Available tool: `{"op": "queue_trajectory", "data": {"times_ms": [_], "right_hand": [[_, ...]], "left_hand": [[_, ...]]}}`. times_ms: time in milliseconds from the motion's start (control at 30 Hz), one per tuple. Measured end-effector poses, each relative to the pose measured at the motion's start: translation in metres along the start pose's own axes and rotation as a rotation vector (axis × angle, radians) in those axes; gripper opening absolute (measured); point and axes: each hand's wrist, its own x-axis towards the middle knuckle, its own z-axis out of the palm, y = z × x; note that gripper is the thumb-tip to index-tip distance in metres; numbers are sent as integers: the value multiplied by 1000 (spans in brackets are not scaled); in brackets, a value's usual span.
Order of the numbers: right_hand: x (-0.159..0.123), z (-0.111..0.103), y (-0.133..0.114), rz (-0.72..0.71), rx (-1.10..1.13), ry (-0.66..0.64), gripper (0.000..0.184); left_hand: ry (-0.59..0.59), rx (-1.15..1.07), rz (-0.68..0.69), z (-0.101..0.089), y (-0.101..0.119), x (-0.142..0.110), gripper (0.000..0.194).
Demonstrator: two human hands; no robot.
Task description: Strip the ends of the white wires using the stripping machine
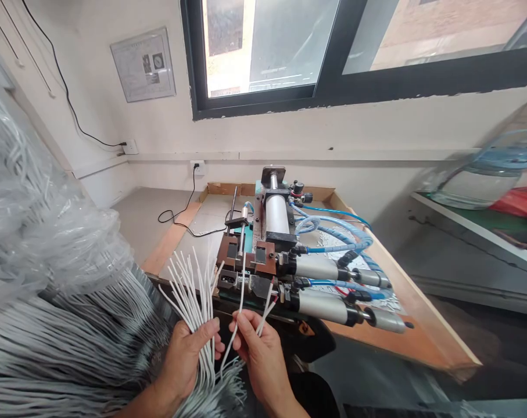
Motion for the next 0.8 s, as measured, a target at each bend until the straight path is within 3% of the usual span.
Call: {"op": "queue_trajectory", "data": {"times_ms": [133,500,633,700,800], "right_hand": [[-4,-3,4,12,9,20,25],[1,1,-7,72,-20,-9,26],[7,5,-9,140,11,-80,30],[7,9,-8,172,1,-175,34],[4,15,-5,116,-64,-269,33]], "left_hand": [[64,-10,-41,-2,2,2,25],[75,-12,-26,0,4,0,24],[59,-16,51,-1,3,0,20],[32,-24,69,-1,2,0,18],[-25,-37,89,1,2,0,16]]}}
